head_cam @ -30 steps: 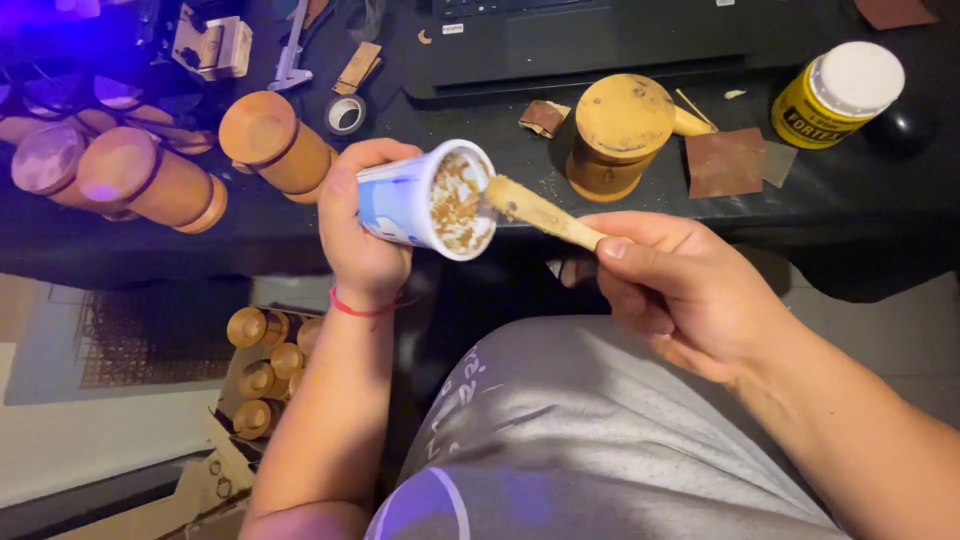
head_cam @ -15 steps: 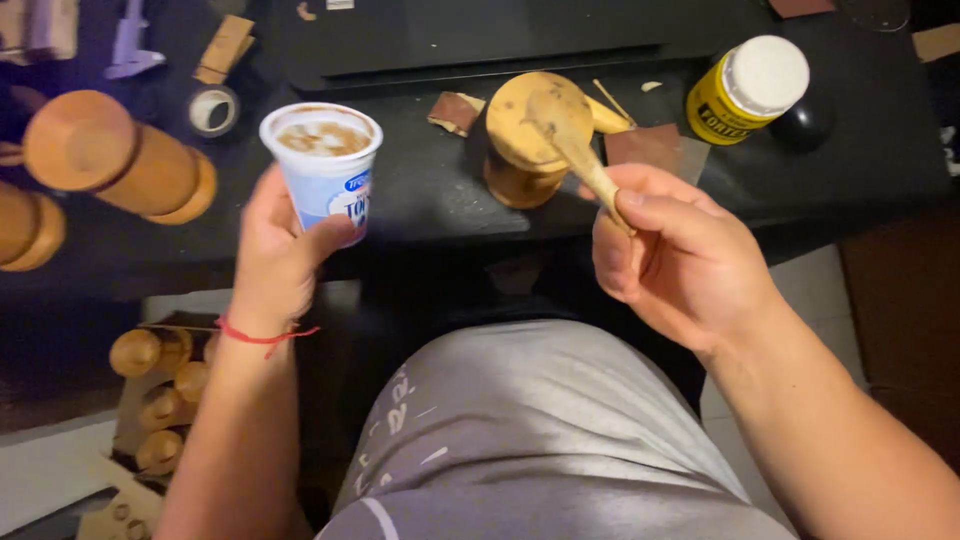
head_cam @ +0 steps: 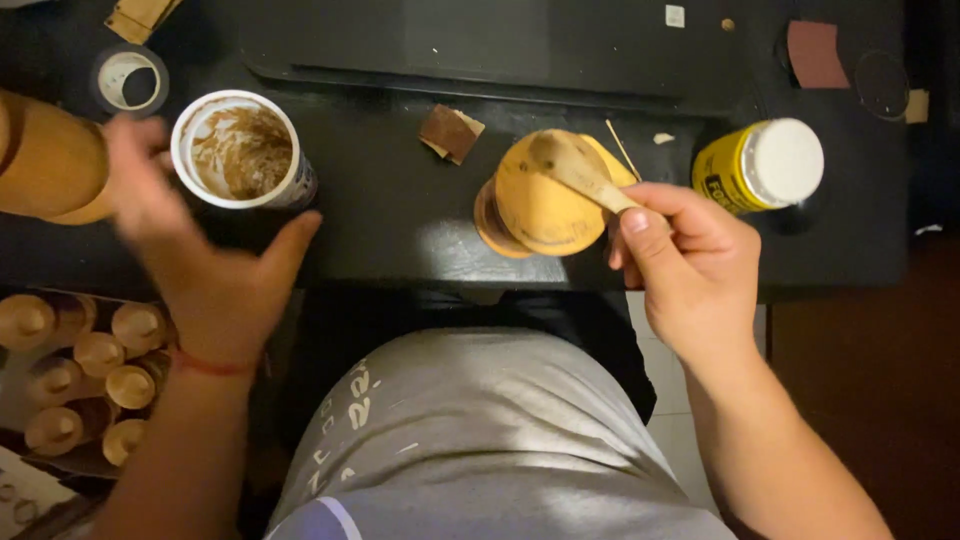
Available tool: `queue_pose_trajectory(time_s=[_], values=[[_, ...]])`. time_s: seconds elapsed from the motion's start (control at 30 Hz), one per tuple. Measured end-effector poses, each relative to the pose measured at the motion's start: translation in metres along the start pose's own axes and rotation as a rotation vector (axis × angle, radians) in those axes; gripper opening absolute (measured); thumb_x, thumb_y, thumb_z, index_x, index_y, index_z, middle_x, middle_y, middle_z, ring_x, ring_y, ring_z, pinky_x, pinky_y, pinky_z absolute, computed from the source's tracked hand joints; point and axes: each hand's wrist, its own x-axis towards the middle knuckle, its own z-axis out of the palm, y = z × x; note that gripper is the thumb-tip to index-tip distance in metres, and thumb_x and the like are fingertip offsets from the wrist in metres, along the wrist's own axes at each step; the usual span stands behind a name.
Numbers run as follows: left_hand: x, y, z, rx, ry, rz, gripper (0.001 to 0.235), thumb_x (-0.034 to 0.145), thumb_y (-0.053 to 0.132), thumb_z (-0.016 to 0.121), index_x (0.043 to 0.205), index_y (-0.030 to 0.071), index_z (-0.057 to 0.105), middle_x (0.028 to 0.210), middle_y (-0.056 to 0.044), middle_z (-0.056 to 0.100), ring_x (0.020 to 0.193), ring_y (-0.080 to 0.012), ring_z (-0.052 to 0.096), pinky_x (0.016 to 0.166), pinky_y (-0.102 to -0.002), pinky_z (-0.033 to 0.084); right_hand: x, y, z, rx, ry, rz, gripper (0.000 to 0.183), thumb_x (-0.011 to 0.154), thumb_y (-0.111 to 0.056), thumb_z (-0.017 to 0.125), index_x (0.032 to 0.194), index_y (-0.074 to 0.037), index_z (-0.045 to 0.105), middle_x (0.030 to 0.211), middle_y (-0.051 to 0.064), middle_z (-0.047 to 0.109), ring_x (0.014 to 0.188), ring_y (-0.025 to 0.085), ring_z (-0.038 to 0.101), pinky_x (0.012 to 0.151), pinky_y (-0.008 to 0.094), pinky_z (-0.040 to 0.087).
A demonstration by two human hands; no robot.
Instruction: Applying glue or filler to a wooden disc using a small applicator stick.
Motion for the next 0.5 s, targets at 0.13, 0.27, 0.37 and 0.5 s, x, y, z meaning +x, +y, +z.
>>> queue_pose_trajectory(time_s=[0.13, 0.27, 0.37, 0.5], values=[[-0.070, 0.002, 0.007, 0.424, -0.016, 0.048, 0.100, 0.081, 0.063, 0.073, 0.126, -0.020, 0.043, 0.112, -0.031, 0.044, 0.101, -0.0518, 0.049, 0.092, -0.058, 0.040, 0.005, -0.001, 0.000, -0.160, -0.008, -0.033, 0.019, 0.102, -0.014, 0.060, 0.114, -0.001, 0.067, 0.070, 0.007, 0.061, 0.062, 0.012, 0.056, 0.060, 0.024, 0.047], [-0.005, 0.070, 0.019, -0.331, -0.062, 0.154, 0.048, 0.087, 0.034, 0.078, 0.115, -0.002, 0.062, 0.116, -0.020, 0.064, 0.107, -0.0344, 0.067, 0.095, -0.044, 0.055, 0.000, 0.001, 0.001, -0.123, 0.003, -0.100, 0.025, 0.102, -0.016, 0.056, 0.115, 0.003, 0.064, 0.068, 0.009, 0.057, 0.059, 0.013, 0.050, 0.060, 0.024, 0.045], [0.040, 0.091, 0.034, -0.327, -0.157, 0.088, 0.066, 0.082, 0.046, 0.084, 0.123, 0.000, 0.063, 0.121, -0.016, 0.065, 0.111, -0.0309, 0.065, 0.103, -0.042, 0.049, -0.007, 0.002, 0.000, -0.035, 0.040, -0.069, 0.031, 0.101, -0.025, 0.056, 0.115, 0.002, 0.062, 0.064, 0.008, 0.054, 0.054, 0.011, 0.047, 0.054, 0.022, 0.041], [0.065, 0.101, 0.058, -0.184, -0.193, 0.211, 0.061, 0.076, 0.058, 0.093, 0.109, 0.014, 0.068, 0.100, 0.000, 0.069, 0.090, -0.0265, 0.061, 0.086, -0.041, 0.037, -0.025, 0.014, -0.004, 0.130, 0.142, 0.047, 0.032, 0.097, -0.027, 0.062, 0.116, 0.000, 0.063, 0.066, 0.012, 0.061, 0.052, 0.011, 0.054, 0.043, 0.019, 0.039]])
